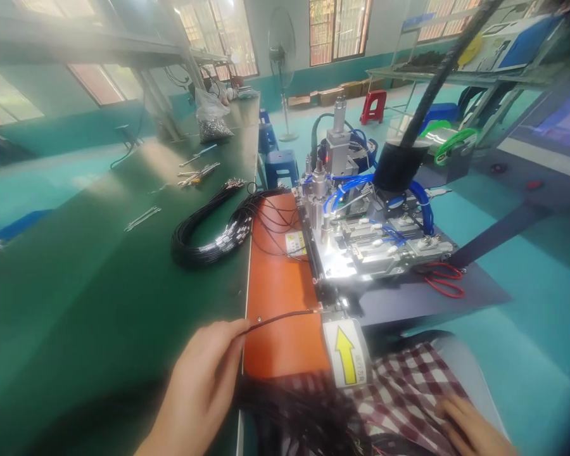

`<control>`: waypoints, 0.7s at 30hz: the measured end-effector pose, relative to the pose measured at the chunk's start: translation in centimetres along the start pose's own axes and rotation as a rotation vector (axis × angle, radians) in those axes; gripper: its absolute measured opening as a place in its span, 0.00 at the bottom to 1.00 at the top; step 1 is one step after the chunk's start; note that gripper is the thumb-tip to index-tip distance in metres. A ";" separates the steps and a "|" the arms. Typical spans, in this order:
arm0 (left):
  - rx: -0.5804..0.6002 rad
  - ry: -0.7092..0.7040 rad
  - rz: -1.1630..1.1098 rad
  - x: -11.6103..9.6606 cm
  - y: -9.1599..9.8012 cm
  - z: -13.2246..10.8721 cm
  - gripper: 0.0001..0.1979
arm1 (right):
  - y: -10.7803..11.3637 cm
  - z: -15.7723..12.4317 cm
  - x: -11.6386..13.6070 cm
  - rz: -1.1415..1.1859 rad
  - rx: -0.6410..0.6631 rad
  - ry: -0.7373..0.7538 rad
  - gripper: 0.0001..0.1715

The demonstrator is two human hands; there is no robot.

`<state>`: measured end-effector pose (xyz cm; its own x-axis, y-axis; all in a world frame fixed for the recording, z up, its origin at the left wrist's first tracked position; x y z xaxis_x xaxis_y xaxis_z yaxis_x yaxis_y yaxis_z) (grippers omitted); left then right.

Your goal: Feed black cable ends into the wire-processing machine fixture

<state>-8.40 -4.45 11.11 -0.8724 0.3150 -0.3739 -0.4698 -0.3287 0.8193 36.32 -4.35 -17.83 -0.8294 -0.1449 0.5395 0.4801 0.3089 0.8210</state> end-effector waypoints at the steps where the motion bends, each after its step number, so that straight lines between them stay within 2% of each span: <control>1: 0.008 0.003 -0.011 -0.3 -0.3 0.0 0.11 | 0.1 0.0 0.3 0.000 0.013 -0.010 0.13; 4: 0.052 -0.009 -0.069 -1.7 -1.8 0.5 0.12 | 0.5 -0.1 0.9 -0.011 0.018 -0.042 0.12; 8: 0.135 -0.076 -0.217 -5.1 -4.1 2.3 0.09 | 0.7 -0.3 1.1 -0.001 0.018 -0.047 0.10; 12: 0.188 -0.169 -0.300 -8.0 -5.3 3.4 0.10 | 0.8 -0.3 1.3 0.025 0.039 -0.052 0.10; 17: 0.253 -0.052 -0.443 -8.1 -6.5 2.3 0.12 | 1.5 -0.2 1.7 0.102 0.085 -0.047 0.09; 21: 0.233 -0.007 -0.474 -8.4 -7.0 1.6 0.13 | 2.1 0.1 1.1 0.138 0.160 -0.018 0.22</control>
Point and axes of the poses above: each hand's wrist, its own z-axis towards the middle knuckle, its own y-axis out of the back of the hand, x = y × z, the point moved 6 cm from there along z, towards the middle knuckle, and after that the axes turned 6 degrees about -y, right-handed, at the moved point
